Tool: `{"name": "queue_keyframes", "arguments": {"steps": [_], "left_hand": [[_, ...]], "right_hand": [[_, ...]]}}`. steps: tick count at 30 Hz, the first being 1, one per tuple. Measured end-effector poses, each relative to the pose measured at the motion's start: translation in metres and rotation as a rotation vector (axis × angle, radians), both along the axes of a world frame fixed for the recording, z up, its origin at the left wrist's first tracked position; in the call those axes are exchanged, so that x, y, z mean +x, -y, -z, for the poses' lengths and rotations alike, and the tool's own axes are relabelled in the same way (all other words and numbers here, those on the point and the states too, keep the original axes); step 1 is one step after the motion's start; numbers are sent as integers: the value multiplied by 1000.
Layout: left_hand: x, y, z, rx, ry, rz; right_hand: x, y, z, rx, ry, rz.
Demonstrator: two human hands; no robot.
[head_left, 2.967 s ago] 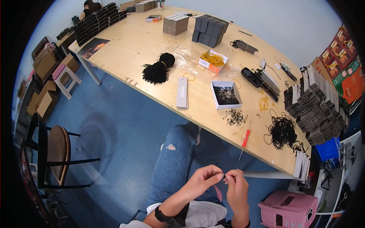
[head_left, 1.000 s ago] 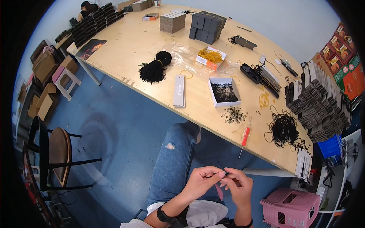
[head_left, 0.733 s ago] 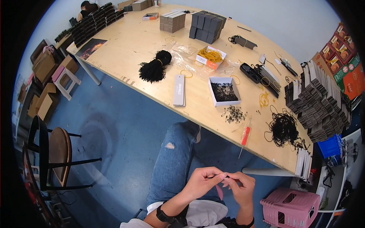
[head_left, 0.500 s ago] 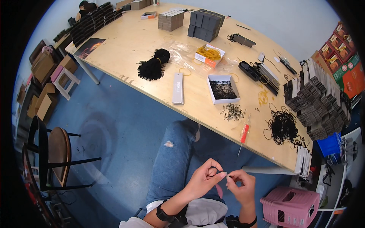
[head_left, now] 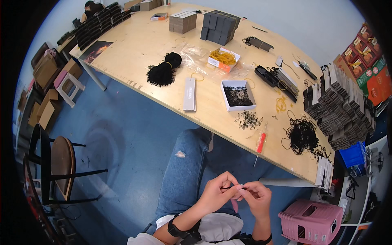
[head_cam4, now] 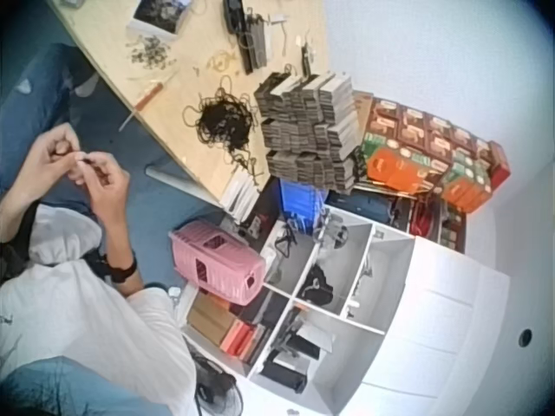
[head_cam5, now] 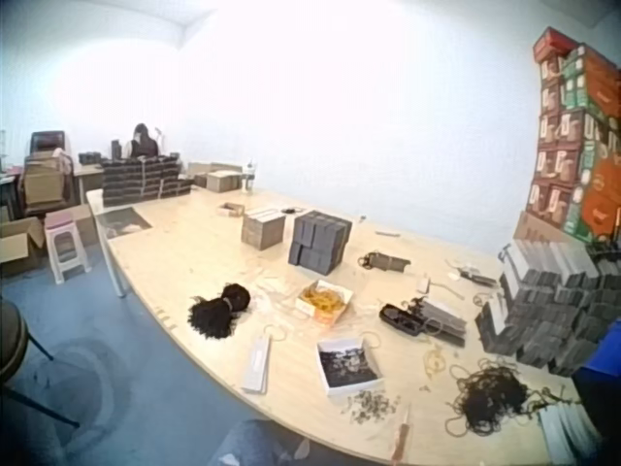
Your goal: The person is threading elastic strings through black plastic tags and grouping them using rubber bands.
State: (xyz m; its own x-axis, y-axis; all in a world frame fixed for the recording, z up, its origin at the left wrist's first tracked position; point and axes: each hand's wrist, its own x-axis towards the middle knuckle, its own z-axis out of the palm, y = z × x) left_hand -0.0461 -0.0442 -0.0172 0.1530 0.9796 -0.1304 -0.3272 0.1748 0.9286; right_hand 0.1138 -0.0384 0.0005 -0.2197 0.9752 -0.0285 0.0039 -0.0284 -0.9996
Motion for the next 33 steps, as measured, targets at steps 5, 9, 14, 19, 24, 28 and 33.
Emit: {"name": "queue_keyframes", "arguments": {"steps": [5,9,14,19,24,28,33], "left_hand": [[-3,-3,-2,7,67,40],[-6,-2,-2,-36,179,154],[-9,2,-8,-58,266,242],[-11,7,-19,-46,335,342],[-18,4,-24,-4,290,305],[-23,3,-28,-11,346,225],[-36,4,-29,48,50,128]], "right_hand": [[13,-1,4,-55,-18,-35],[22,0,5,10,-7,-65],[24,5,3,101,-3,-31],[26,13,-4,93,-40,-22],[27,9,-15,116,-30,-81],[24,6,-24,103,31,-121],[24,4,-20,47,110,-196]]}}
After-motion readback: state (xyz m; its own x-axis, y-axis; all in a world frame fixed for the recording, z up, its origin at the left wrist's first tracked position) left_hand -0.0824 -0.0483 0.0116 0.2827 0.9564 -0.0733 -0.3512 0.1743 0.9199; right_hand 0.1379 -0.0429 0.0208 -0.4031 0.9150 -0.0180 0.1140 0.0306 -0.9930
